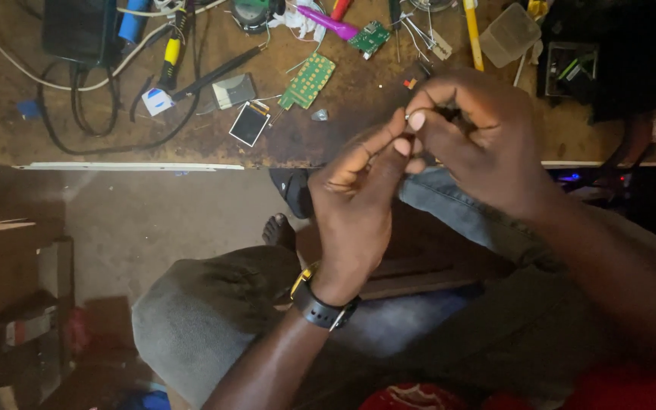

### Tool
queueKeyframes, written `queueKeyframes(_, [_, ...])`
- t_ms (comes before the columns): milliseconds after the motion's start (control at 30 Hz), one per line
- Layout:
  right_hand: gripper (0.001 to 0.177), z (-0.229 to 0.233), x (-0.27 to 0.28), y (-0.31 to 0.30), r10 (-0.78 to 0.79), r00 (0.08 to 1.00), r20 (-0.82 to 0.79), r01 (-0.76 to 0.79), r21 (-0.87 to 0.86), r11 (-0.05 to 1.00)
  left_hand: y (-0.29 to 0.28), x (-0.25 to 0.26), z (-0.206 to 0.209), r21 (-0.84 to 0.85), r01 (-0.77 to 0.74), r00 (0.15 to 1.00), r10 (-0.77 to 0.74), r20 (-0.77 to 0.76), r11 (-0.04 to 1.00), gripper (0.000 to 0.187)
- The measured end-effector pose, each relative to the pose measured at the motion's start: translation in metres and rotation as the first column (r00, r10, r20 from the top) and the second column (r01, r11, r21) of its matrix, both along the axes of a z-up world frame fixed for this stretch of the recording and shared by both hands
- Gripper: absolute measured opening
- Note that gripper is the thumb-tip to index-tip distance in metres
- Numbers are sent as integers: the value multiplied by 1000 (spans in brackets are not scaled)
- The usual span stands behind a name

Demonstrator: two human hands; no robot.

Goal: Repairing an electronic circuit board by inspecting and connecting small wires on a cluttered workbench.

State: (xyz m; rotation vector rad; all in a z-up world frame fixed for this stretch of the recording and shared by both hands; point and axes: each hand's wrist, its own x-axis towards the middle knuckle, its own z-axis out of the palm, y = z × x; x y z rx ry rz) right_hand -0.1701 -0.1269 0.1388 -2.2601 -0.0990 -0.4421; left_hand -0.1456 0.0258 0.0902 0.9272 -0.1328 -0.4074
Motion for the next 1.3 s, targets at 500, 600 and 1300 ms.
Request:
queueKeyframes(500, [7, 10, -7, 21, -91, 991, 95, 93, -16, 996, 11, 11, 9, -193, 108, 969, -147, -199, 975, 31])
queueKeyframes(600, [4, 15, -7, 20, -43, 994, 103, 46, -31, 998, 14, 15, 13, -246, 124, 956, -182, -229, 961, 25])
queueKeyframes(1300, [10, 16, -18, 8, 57, 994, 88, -41, -170, 985, 32, 26, 33, 95, 260, 965, -262, 10, 961, 24])
